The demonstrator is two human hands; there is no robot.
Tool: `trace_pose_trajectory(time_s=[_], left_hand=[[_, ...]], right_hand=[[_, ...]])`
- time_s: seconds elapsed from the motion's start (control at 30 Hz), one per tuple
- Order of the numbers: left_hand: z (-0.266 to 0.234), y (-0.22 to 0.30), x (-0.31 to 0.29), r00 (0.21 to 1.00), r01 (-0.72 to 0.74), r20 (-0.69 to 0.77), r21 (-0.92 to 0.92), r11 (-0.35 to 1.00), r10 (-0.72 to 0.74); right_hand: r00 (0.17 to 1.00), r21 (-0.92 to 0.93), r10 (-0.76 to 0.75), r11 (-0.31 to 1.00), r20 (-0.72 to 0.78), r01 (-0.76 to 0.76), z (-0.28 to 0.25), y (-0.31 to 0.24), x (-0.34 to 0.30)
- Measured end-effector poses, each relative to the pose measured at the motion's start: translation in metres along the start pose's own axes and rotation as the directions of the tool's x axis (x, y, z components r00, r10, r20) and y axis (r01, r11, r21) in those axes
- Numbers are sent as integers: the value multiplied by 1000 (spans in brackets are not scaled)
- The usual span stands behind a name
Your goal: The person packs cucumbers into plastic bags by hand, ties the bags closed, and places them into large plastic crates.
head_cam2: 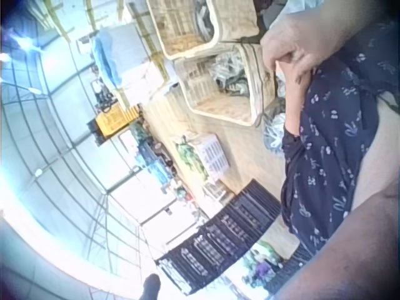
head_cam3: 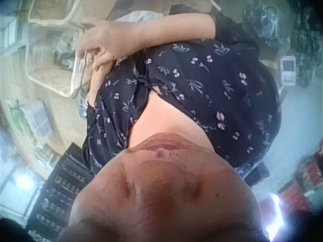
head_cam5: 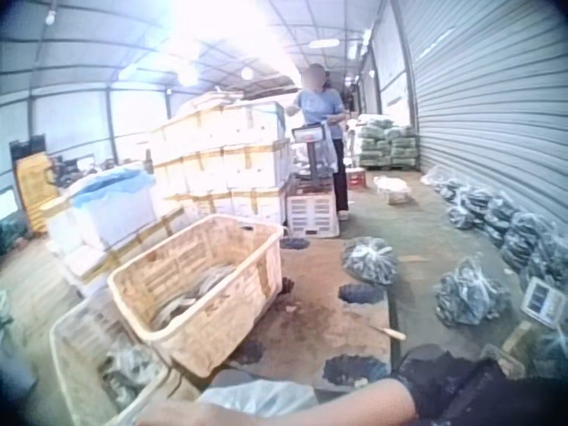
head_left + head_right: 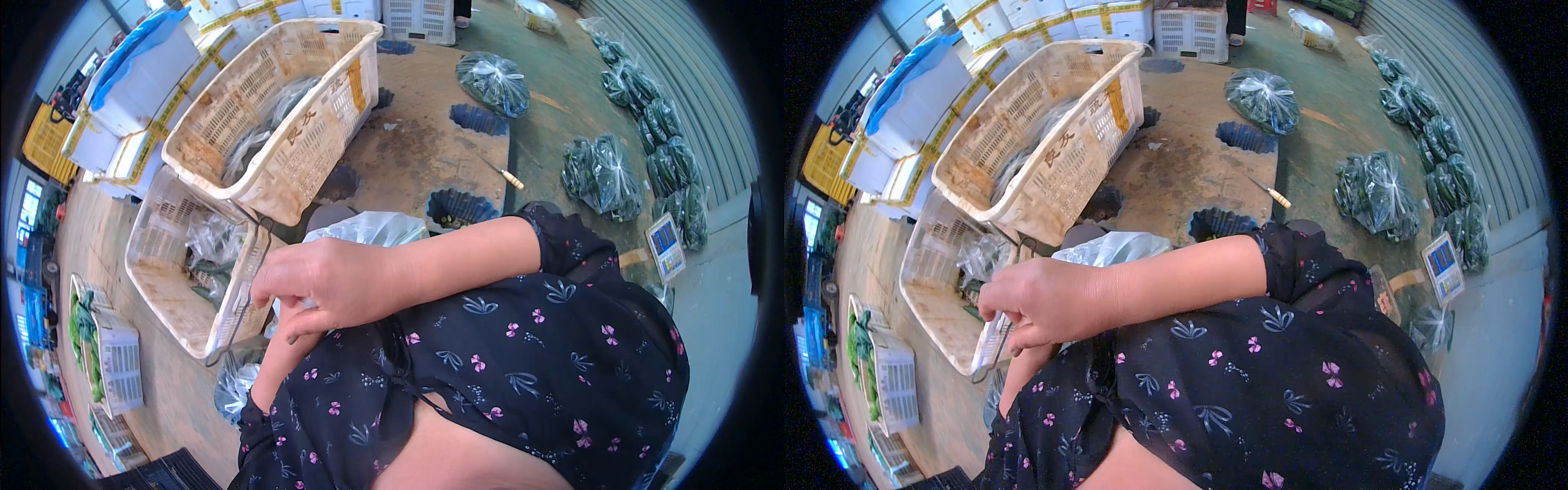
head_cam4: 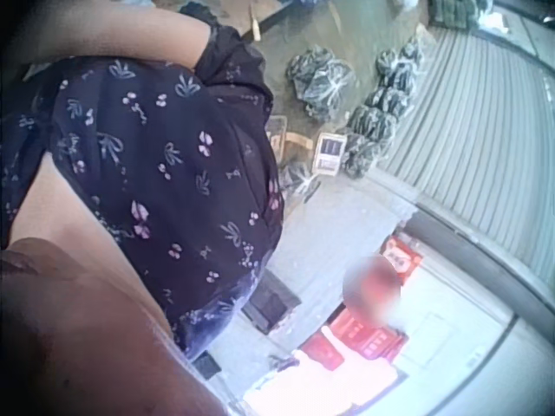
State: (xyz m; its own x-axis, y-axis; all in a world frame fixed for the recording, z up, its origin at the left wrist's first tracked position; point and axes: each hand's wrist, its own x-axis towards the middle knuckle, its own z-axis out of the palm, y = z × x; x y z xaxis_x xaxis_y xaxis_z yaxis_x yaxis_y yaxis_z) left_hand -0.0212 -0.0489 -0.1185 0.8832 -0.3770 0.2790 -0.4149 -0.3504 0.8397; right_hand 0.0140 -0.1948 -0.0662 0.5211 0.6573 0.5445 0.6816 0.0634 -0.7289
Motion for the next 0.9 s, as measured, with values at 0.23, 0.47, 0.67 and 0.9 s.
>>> trace_pose_trajectory(time_s=[0.23,0.47,0.67,0.9], left_hand=[[-16,-16,-6,830,553,256,-495,670,-496],[-2,-16,-9,983,183,26,-238,954,-182],[-15,-22,22,861,-400,19,642,654,508],[-19,0,21,818,-524,164,609,596,552]], right_hand=[[998,-338,9,941,57,11,-22,34,-32],[1000,-5,-22,1000,-23,21,-5,53,-25],[575,847,756,53,312,-529,27,93,-23],[982,-24,186,982,27,-185,18,94,-7]])
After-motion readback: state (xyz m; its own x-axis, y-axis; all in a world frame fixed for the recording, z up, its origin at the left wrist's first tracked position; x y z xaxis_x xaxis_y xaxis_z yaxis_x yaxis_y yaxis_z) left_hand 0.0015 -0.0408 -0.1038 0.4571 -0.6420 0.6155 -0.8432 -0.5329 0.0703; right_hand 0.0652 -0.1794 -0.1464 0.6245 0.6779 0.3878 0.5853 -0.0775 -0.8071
